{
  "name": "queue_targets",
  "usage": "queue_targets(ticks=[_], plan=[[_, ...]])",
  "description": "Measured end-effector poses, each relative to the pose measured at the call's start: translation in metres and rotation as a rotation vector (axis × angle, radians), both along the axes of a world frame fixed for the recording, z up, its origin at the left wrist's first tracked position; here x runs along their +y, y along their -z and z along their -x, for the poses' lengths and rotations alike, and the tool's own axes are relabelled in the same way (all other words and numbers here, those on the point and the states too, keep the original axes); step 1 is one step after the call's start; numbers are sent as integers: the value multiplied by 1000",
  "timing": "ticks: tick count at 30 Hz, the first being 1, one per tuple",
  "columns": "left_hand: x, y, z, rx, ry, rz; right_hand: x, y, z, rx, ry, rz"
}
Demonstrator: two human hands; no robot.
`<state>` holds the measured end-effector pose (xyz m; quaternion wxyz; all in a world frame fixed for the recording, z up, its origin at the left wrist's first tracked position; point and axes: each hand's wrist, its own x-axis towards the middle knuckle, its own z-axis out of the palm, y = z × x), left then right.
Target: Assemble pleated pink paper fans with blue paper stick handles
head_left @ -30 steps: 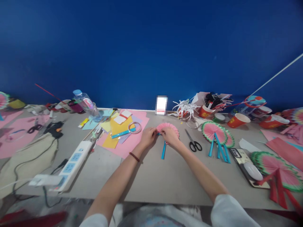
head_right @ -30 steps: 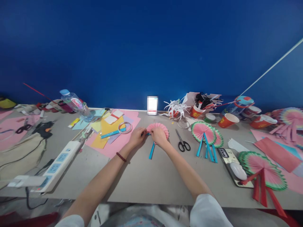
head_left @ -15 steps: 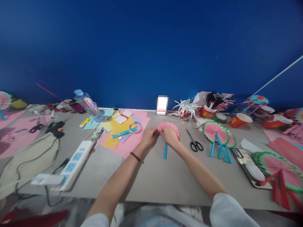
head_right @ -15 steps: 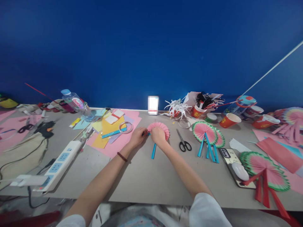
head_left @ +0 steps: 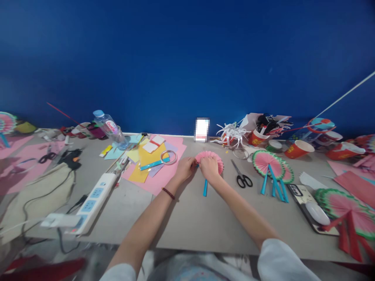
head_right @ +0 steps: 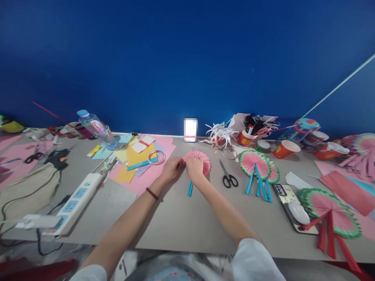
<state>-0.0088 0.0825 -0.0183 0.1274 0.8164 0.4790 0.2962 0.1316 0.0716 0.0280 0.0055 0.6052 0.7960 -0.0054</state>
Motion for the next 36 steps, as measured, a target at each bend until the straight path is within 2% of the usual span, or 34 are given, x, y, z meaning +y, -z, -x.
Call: queue_targets(ticks=[17, 30, 36], plan=[[1, 1, -1, 31, -25, 1, 10, 0, -11, -13, 64, -21], [0, 1, -2, 1, -49, 8, 13, 3, -18, 32, 11, -54], [-1, 3, -1, -31, -36, -6, 16, 2, -20, 112, -149, -11]])
